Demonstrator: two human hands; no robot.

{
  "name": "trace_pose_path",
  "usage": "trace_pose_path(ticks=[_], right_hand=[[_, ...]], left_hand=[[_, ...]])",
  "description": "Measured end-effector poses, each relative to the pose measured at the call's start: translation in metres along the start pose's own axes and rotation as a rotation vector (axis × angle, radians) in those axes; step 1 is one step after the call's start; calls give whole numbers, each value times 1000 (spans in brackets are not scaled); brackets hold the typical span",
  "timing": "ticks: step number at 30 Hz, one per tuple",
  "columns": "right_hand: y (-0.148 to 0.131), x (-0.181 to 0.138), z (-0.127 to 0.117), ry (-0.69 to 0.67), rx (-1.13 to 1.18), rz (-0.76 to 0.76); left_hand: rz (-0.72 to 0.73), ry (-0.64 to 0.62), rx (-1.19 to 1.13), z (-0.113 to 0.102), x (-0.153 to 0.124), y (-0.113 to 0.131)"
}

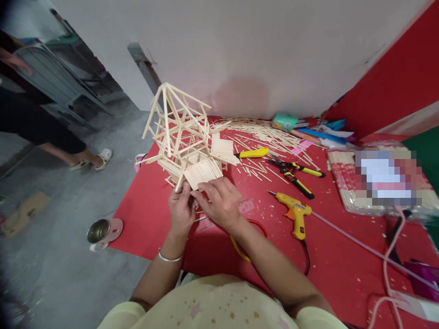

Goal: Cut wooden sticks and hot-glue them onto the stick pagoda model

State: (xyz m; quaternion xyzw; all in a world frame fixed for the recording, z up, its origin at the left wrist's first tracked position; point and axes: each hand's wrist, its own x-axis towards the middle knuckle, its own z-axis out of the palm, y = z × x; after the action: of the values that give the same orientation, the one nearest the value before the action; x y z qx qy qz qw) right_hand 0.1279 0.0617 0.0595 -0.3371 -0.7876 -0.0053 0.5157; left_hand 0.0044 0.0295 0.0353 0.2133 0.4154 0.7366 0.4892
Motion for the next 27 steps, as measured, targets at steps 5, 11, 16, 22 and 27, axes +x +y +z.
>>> trace_pose_path(ticks=[5, 11, 16, 22, 27], right_hand=[[-1, -1, -1, -2, 6, 9], [-4, -1, -3, 6, -4, 27], [-3, -3, -4, -2, -8, 7], [-6, -4, -2, -18, -17, -17], [-7, -7, -1, -23, -52, -32]], left_hand=[[-1, 1, 25, 0, -1, 0], [19, -19, 62, -1, -1, 1], [42, -30, 77, -2, 0, -1], [30, -54, 79, 0, -3, 6], [18, -71, 77, 2, -5, 11]])
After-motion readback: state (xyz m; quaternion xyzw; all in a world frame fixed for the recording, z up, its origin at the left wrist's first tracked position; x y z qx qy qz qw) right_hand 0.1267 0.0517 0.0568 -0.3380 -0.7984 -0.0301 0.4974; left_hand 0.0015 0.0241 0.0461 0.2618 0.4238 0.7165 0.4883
